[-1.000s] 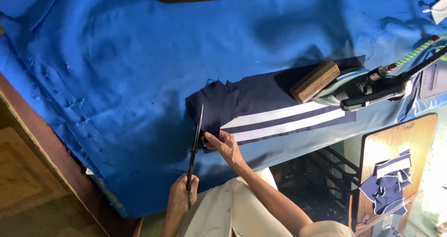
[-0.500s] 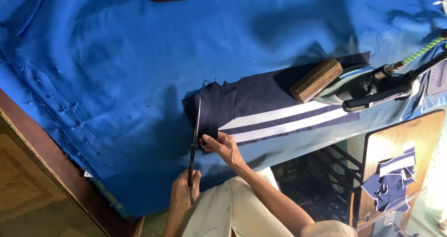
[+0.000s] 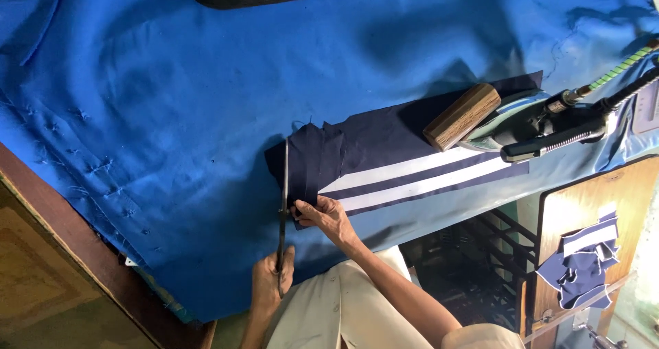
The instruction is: The person cuts a dark blue fabric with white stripes using shears, then irons the fabric with a steam iron. They continue cutting along the white stripes and trim the edges of the fabric pieces.
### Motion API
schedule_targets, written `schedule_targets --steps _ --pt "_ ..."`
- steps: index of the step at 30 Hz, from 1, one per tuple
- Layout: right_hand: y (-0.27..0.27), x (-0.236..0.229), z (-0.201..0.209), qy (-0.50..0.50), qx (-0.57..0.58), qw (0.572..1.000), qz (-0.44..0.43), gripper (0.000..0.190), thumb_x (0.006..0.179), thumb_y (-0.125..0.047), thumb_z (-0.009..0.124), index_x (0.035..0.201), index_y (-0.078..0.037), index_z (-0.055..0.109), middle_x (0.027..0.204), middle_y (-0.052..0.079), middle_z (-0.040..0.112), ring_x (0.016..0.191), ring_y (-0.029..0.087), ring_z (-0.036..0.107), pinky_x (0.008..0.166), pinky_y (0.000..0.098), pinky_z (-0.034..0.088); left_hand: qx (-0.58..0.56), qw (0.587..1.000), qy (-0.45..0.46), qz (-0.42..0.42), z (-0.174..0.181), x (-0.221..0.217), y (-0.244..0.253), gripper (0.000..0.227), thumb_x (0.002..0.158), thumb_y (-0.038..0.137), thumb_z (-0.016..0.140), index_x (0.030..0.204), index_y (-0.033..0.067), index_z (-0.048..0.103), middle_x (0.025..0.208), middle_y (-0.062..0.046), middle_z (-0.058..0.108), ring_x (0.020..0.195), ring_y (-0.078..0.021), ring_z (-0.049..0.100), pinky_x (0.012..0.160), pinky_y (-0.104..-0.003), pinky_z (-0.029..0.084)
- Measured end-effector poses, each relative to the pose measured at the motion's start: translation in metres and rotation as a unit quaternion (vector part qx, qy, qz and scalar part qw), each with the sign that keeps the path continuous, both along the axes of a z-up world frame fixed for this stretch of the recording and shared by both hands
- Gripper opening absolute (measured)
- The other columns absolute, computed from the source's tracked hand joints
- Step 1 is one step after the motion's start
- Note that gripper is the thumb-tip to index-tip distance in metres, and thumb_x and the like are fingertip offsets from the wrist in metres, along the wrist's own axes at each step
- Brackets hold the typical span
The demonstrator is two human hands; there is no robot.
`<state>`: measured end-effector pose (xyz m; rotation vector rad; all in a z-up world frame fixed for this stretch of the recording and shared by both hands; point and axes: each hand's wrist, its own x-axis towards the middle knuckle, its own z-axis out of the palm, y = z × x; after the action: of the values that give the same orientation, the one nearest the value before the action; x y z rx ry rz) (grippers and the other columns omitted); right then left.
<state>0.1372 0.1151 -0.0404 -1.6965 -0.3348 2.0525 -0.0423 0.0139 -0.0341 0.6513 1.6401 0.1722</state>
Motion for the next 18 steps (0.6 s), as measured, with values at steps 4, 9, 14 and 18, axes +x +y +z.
schedule_targets --steps 4,9,14,18 --pt "-0.013 0.007 0.003 -0.067 0.037 0.996 0.050 0.035 0.091 -0.044 0.071 0.089 -0.009 0.076 0.077 -0.002 0.071 0.082 0.008 0.070 0.081 0.0283 0.064 0.008 0.999 -0.002 0.031 0.012 -0.021 0.016 0.048 0.101 0.036 0.061 0.060 0.0133 0.053 0.048 0.000 0.050 0.042 -0.0125 0.045 0.042 -0.029 0.036" --pt "-0.001 0.016 0.022 -0.491 0.364 0.771 0.178 0.024 0.093 -0.028 0.076 0.079 -0.008 0.074 0.129 0.020 0.052 0.097 0.031 0.054 0.086 0.0459 0.051 0.331 0.866 0.314 -0.205 -0.036 -0.076 -0.004 0.046 0.094 0.048 0.071 0.067 0.0126 0.061 0.055 0.001 0.058 0.039 -0.0095 0.049 0.037 -0.026 0.040" --pt "0.027 0.011 -0.001 -0.551 0.466 0.679 0.133 0.037 0.096 -0.013 0.074 0.067 -0.002 0.054 0.137 0.019 0.062 0.110 0.035 0.056 0.088 0.0455 0.045 0.307 0.836 0.411 -0.194 -0.033 -0.088 0.000 0.046 0.096 0.047 0.077 0.075 0.0076 0.067 0.065 -0.004 0.060 0.052 -0.0197 0.057 0.047 -0.033 0.046" --pt "0.024 0.003 -0.014 -0.590 0.469 0.648 0.111 0.040 0.094 -0.009 0.076 0.061 -0.009 0.054 0.114 0.001 0.078 0.088 0.022 0.060 0.075 0.0399 0.040 0.262 0.839 0.420 -0.224 -0.022 -0.088 0.000 0.056 0.091 0.053 0.081 0.074 0.0061 0.055 0.069 -0.007 0.053 0.057 -0.0238 0.057 0.050 -0.037 0.048"
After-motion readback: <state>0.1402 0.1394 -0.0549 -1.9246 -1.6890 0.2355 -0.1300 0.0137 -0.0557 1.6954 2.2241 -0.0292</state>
